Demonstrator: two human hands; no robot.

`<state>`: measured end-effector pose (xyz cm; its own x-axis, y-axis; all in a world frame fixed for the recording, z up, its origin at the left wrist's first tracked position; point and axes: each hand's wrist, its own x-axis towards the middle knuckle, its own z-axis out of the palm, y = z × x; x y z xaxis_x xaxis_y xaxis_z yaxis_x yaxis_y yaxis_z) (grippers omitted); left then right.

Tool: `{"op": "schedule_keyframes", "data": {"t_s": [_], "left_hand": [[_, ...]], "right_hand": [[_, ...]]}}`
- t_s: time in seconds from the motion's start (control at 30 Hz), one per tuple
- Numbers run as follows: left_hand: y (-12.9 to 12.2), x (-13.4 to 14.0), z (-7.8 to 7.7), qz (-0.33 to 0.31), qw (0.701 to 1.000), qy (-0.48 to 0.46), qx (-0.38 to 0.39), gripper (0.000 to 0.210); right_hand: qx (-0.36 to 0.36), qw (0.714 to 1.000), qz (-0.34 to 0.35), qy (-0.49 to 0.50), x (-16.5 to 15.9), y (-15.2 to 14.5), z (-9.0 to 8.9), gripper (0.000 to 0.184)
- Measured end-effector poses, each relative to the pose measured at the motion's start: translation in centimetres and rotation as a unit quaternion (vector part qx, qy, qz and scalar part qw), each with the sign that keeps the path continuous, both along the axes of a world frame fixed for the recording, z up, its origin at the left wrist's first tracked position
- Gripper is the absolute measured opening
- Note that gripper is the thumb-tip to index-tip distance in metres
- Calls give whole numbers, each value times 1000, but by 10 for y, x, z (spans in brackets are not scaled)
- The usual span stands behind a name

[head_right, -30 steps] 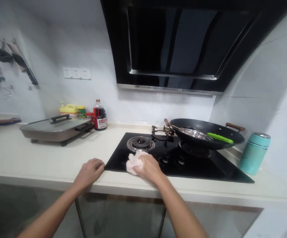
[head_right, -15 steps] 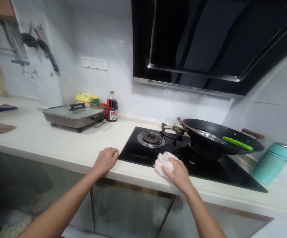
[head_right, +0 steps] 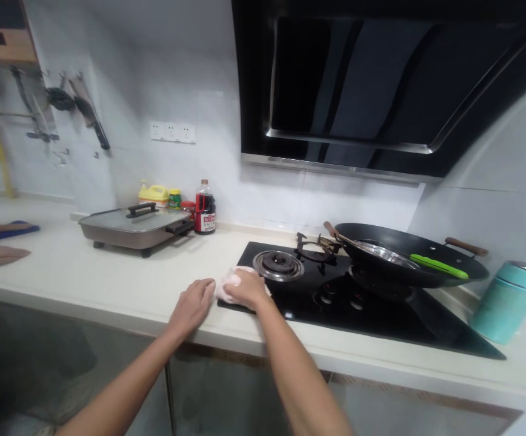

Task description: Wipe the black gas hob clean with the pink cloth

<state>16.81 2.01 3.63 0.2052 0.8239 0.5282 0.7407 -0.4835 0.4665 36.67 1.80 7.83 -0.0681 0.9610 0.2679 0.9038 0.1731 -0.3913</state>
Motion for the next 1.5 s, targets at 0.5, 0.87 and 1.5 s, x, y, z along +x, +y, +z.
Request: {"op": "schedule_keyframes", "data": {"t_s": [0.5,0.87,1.5], "left_hand": [[3,-5,17,24,996,46,-73,54],[5,-3,16,27,994,87,-56,55],[11,-2,11,28,995,94,-24,52]], "right_hand": [[78,993,-74,-55,126,-103,-20,29],[29,932,-350,-91,296,-200,-33,30],[-36,939,-336,-60,362,-95,-22,54]]}}
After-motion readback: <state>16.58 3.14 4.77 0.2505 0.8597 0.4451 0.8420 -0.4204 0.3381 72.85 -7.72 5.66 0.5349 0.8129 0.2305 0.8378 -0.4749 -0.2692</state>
